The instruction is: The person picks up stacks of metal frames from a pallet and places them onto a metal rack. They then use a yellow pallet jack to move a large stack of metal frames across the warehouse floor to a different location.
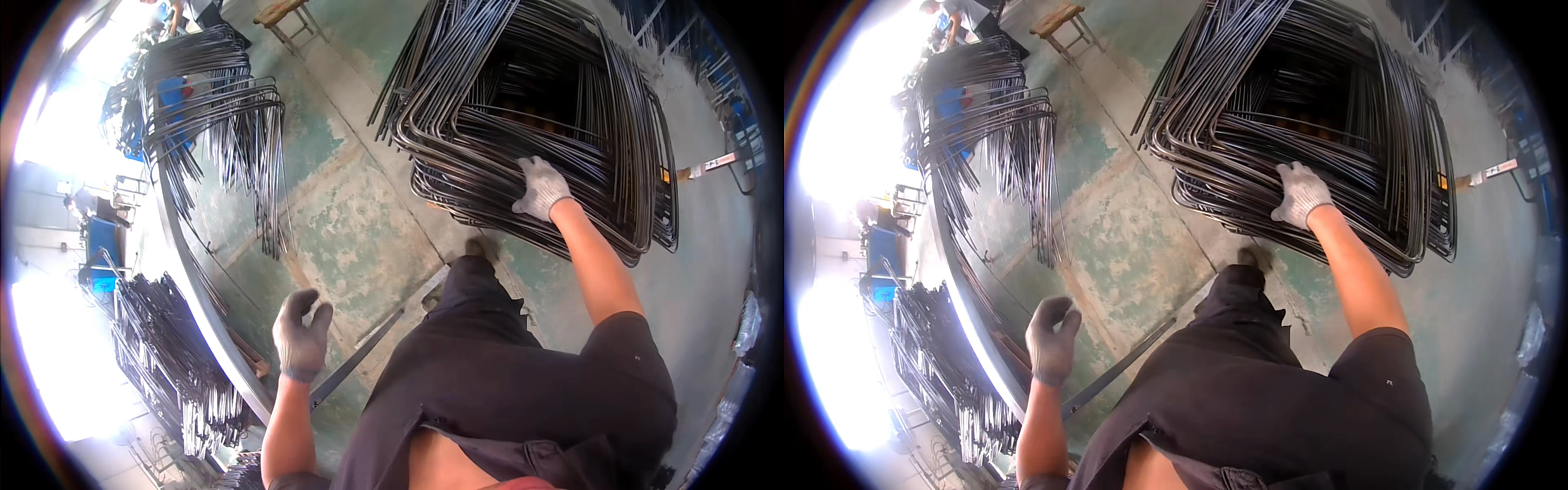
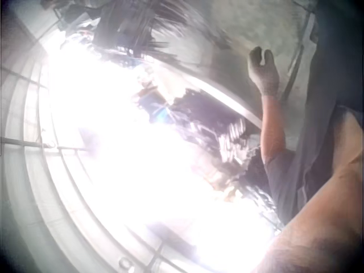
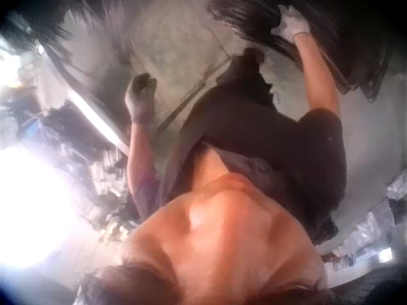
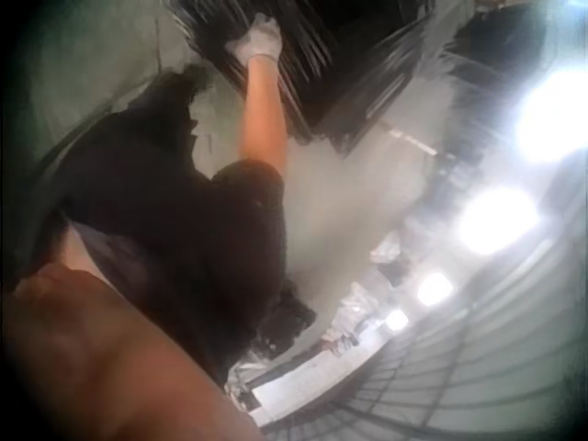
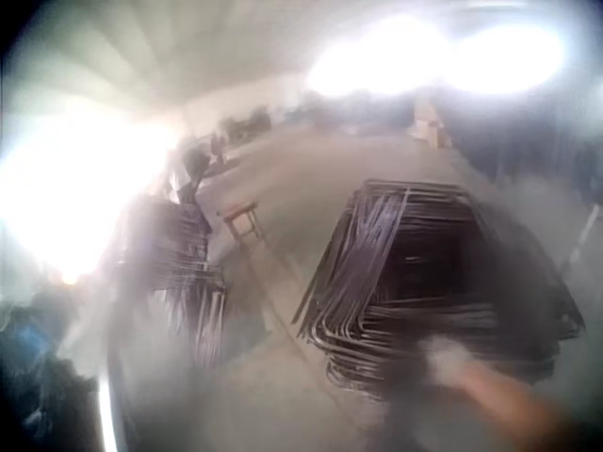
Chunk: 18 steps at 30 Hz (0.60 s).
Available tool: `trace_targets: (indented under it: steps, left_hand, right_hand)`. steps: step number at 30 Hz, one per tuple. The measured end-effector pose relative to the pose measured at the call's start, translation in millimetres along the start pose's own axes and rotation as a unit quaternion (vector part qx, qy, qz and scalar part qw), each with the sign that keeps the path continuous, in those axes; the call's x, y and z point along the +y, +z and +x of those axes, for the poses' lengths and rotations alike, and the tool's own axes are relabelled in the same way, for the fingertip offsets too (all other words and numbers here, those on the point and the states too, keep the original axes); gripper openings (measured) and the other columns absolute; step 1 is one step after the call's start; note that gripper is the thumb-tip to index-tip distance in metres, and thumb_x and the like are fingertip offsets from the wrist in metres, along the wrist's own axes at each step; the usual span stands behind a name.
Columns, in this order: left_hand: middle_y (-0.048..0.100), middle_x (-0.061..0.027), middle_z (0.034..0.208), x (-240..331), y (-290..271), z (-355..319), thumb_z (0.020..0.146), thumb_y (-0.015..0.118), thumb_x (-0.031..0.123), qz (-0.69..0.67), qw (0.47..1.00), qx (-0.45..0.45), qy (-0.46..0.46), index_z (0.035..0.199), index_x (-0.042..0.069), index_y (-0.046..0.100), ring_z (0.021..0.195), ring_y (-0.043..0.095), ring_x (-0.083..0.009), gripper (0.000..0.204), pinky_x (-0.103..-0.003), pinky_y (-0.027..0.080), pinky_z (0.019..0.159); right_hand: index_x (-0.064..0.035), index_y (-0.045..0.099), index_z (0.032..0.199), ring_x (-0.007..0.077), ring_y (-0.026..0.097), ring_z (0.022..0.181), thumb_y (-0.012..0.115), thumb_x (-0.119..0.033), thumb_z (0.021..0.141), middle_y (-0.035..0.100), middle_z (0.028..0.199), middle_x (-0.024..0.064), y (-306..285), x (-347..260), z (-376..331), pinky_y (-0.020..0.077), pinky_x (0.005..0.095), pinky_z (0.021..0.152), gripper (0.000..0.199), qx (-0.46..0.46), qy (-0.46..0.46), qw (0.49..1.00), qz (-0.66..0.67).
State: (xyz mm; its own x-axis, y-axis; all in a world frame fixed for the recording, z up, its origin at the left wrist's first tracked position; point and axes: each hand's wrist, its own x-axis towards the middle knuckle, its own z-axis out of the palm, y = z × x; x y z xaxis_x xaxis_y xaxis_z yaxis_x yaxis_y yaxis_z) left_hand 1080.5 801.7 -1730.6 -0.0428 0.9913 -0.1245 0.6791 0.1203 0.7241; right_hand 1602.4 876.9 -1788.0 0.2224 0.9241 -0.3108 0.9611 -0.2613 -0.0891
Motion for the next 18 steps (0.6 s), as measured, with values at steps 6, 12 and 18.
trace_targets:
  steps: [6,12,18]
  left_hand:
    - [0.078,-0.0185,0.126,-23.4,76.6,36.2,0.114,0.067,0.013,-0.394,0.901,-0.132,-0.127,0.142,-0.008,0.066,0.114,0.077,-0.0289,0.035,-0.045,0.064,0.105]
    - [0.069,-0.0245,0.148,-30.5,179.7,50.4,0.116,0.07,0.03,-0.541,0.778,-0.256,-0.189,0.158,-0.007,0.055,0.13,0.071,-0.0345,0.058,-0.05,0.061,0.111]
    - [0.066,-0.0186,0.157,-32.2,247.0,71.7,0.113,0.067,0.051,-0.681,0.627,-0.359,-0.118,0.166,0.007,0.053,0.154,0.052,-0.0365,0.071,-0.058,0.038,0.131]
  right_hand:
    - [-0.0004,0.05,0.161,0.0421,0.066,0.139,0.087,-0.023,0.082,0.067,0.146,0.0288,39.5,-46.0,10.3,0.0549,0.0468,0.119,0.091,0.008,-0.034,0.999,0.011]
    - [0.005,0.071,0.126,0.0442,0.078,0.119,0.073,-0.011,0.089,0.08,0.117,0.031,34.4,-89.5,-6.4,0.0631,0.0497,0.102,0.04,-0.082,-0.09,0.993,0.001]
    - [0.0027,0.073,0.12,0.0417,0.082,0.109,0.077,-0.014,0.089,0.083,0.114,0.0255,33.9,-136.8,-55.4,0.0671,0.0501,0.091,0.035,-0.095,-0.108,0.99,-0.003]
